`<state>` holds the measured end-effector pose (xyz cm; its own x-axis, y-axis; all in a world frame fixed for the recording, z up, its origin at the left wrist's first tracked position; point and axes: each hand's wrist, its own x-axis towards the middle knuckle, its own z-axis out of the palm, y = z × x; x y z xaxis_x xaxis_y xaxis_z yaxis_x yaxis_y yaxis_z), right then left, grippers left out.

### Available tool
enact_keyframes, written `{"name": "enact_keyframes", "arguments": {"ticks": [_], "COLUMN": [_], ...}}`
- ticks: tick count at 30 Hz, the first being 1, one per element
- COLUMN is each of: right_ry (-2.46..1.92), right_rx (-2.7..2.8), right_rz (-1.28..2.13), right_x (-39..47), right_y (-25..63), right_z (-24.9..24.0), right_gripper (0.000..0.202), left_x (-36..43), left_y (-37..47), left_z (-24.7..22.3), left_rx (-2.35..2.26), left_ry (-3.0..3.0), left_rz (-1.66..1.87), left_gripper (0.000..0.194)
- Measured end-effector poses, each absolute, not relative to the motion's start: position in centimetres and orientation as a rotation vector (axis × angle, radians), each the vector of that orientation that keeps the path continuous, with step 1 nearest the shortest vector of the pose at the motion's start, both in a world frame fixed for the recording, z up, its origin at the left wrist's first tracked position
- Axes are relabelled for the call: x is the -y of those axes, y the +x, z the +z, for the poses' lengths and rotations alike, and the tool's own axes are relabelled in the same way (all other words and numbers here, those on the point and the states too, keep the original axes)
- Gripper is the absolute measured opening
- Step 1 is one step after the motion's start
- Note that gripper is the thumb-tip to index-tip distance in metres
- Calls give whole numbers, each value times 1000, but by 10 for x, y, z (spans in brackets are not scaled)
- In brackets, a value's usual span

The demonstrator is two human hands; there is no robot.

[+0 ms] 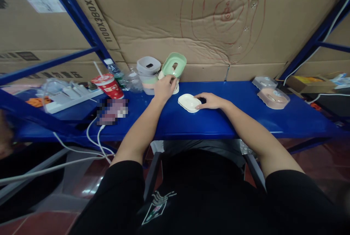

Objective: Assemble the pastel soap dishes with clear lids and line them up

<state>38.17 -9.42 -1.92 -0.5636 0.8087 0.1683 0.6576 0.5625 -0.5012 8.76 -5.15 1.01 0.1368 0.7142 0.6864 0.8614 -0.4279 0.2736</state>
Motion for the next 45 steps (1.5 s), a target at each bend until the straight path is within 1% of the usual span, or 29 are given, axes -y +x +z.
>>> {"name": "enact_keyframes", "arguments": {"ticks": [3,6,10,13,19,21,24,27,29,32,33,35,38,40,42,45], "right_ry": [-1202,-1194,-1191,-1156,-1047,-1024,-1002,-1075,-1175,-1223,-1202,-1158,-1133,-1102,-1050,-1016], "right_rx": [2432,2451,2462,2463,2500,2510,2522,2466,2388,2313,2297,2268,2231,2193,2143,2109], "right_rz": [541,539,538,574,544,502,450,350,252,168,154,107,-7,-67,-94,-69], "right_x": [93,93,90,87,81,81,81,82,84,89,91,98,108,115,120,125], "right_y": [383,384,386,387,389,389,388,386,385,381,380,375,366,361,358,360], "right_z": [-20,-21,-23,-25,-31,-31,-32,-33,-33,-30,-29,-25,-19,-14,-10,-5], "right_gripper": [75,71,57,47,44,37,28,24,22,22,22,23,26,28,35,47], "left_x": [37,25,22,25,31,35,46,61,70,78,80,81,83,82,80,71], "left_y": [79,75,73,72,72,75,82,93,103,116,120,125,128,125,114,85], "left_z": [7,1,-6,-7,-4,-2,0,1,0,-4,-6,-10,-10,-4,8,34], "left_rx": [1692,1725,1672,1657,1667,1678,1651,1521,1410,1299,1279,1259,1279,1316,1372,1506], "left_ry": [-2106,-2101,-2151,-2201,-2271,-2279,-2351,-2576,-2739,-2883,-2904,-2914,-2855,-2744,-2582,-2295], "left_rz": [-1317,-1411,-1474,-1450,-1293,-1276,-1253,-1093,-927,-699,-639,-576,-672,-817,-969,-1194], "left_gripper": [34,44,60,62,58,56,46,41,45,59,61,58,48,41,35,38]}}
